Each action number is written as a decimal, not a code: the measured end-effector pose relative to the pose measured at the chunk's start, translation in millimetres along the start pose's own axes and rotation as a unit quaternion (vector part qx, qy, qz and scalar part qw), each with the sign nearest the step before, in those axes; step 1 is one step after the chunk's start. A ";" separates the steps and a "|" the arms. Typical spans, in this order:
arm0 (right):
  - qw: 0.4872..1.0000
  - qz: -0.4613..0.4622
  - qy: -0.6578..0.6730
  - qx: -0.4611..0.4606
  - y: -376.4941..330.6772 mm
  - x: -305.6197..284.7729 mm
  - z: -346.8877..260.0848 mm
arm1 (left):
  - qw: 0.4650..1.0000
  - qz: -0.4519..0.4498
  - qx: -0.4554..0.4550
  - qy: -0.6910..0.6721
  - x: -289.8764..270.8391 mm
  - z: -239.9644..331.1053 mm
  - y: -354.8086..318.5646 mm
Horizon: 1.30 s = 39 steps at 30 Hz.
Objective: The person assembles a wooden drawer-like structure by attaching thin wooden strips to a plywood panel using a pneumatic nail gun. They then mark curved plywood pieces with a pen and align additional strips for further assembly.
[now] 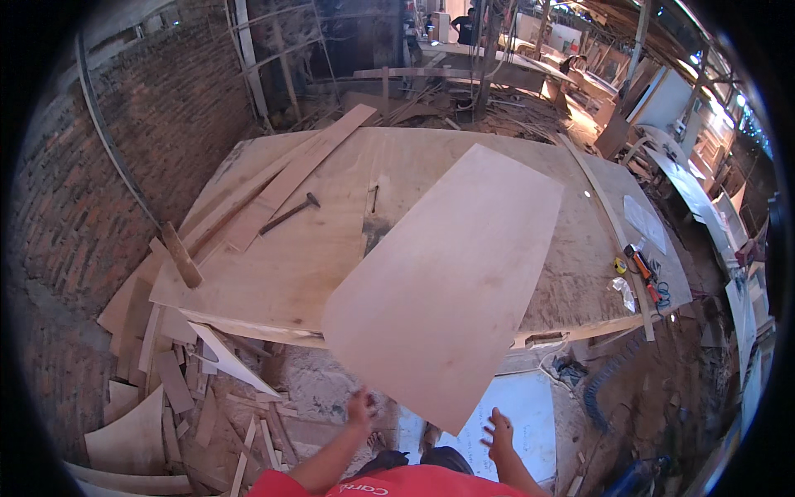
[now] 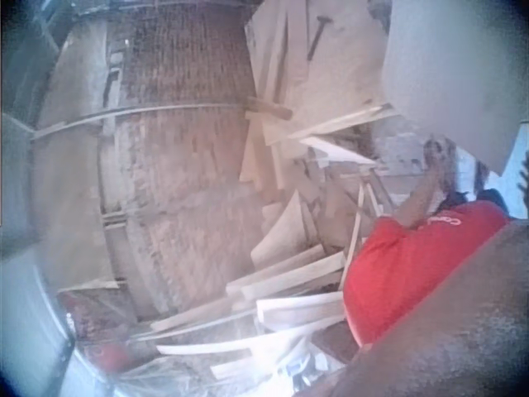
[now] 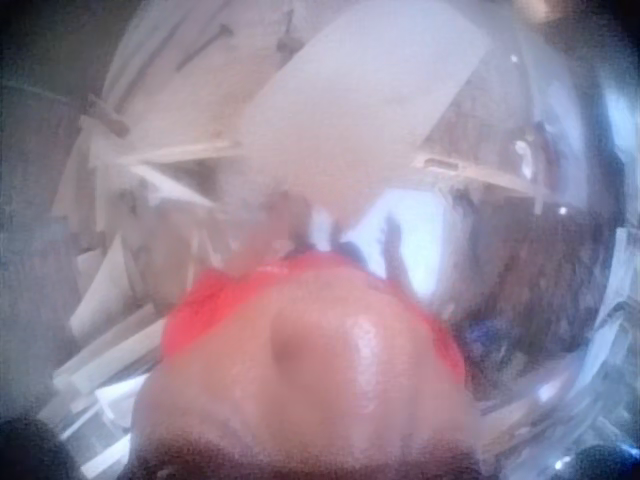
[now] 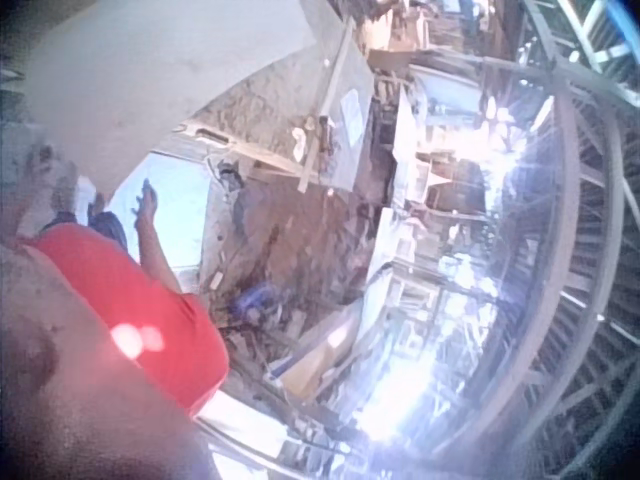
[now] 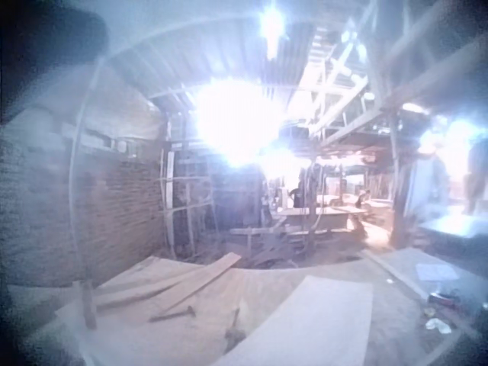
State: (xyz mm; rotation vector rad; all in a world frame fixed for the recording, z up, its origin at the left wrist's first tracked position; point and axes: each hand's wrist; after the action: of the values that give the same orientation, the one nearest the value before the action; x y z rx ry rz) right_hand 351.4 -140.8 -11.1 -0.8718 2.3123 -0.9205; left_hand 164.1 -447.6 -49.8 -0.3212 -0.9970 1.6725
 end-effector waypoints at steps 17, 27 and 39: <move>0.964 -0.188 0.185 0.032 -31.3 88.9 49.7 | 0.987 -0.134 0.003 0.084 -8.8 175.0 133.8; 0.961 -0.181 0.206 0.027 -33.8 46.2 63.4 | 0.979 -0.158 0.008 0.128 -17.5 134.7 116.4; 0.926 -0.013 0.374 -0.046 -37.8 -136.4 144.8 | 0.981 -0.185 -0.050 0.028 -29.2 -31.0 -40.4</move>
State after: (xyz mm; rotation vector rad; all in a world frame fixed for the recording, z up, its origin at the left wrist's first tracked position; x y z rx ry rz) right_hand 549.7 -125.1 -48.8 -0.6500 3.0058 -1.3392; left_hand 221.7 -458.4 -46.5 -0.2308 -1.0312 1.2737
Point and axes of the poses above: each hand's wrist, its own y-axis towards the middle knuckle, its own x-axis out of the palm, z = x × y, and after that the axes turned 7 degrees about -y, right-handed
